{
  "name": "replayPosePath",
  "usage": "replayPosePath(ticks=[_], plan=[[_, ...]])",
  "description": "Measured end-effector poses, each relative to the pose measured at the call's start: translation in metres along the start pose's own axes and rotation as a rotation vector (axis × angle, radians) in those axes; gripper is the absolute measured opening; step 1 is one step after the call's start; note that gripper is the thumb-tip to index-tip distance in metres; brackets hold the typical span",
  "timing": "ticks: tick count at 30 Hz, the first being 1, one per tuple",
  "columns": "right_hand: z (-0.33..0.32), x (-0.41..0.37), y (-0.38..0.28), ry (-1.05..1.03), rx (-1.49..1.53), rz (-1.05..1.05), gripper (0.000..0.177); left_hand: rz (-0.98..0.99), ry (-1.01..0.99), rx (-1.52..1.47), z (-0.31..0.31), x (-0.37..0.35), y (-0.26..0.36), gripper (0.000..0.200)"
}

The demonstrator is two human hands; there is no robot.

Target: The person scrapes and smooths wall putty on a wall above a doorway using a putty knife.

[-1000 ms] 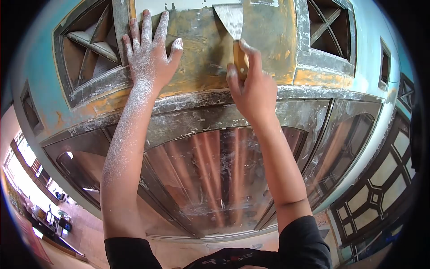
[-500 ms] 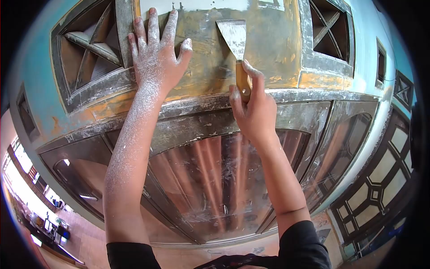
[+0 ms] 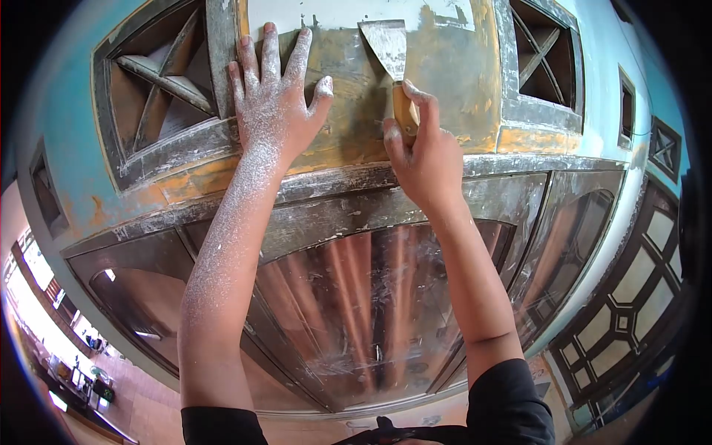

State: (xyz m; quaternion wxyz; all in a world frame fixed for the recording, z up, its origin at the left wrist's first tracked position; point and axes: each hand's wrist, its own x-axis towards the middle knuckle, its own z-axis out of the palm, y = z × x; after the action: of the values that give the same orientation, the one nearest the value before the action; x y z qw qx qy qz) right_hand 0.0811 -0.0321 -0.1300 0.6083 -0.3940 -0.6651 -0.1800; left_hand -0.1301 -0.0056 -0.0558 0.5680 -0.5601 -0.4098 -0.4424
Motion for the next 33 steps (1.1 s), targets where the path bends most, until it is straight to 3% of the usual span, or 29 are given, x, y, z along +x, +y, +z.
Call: replayPosePath(ticks=[24, 30, 33], plan=[[0.004, -0.013, -0.014, -0.065, -0.046, -0.034, 0.050, 0.030, 0.064, -0.044, -0.003, 0.000, 0.002, 0.072], [-0.001, 0.004, -0.017, -0.061, -0.062, -0.035, 0.049, -0.043, -0.044, -0.119, -0.019, 0.005, 0.009, 0.075], [0.002, -0.014, -0.014, -0.071, -0.028, -0.033, 0.048, -0.014, 0.023, -0.053, -0.014, 0.005, 0.008, 0.075]])
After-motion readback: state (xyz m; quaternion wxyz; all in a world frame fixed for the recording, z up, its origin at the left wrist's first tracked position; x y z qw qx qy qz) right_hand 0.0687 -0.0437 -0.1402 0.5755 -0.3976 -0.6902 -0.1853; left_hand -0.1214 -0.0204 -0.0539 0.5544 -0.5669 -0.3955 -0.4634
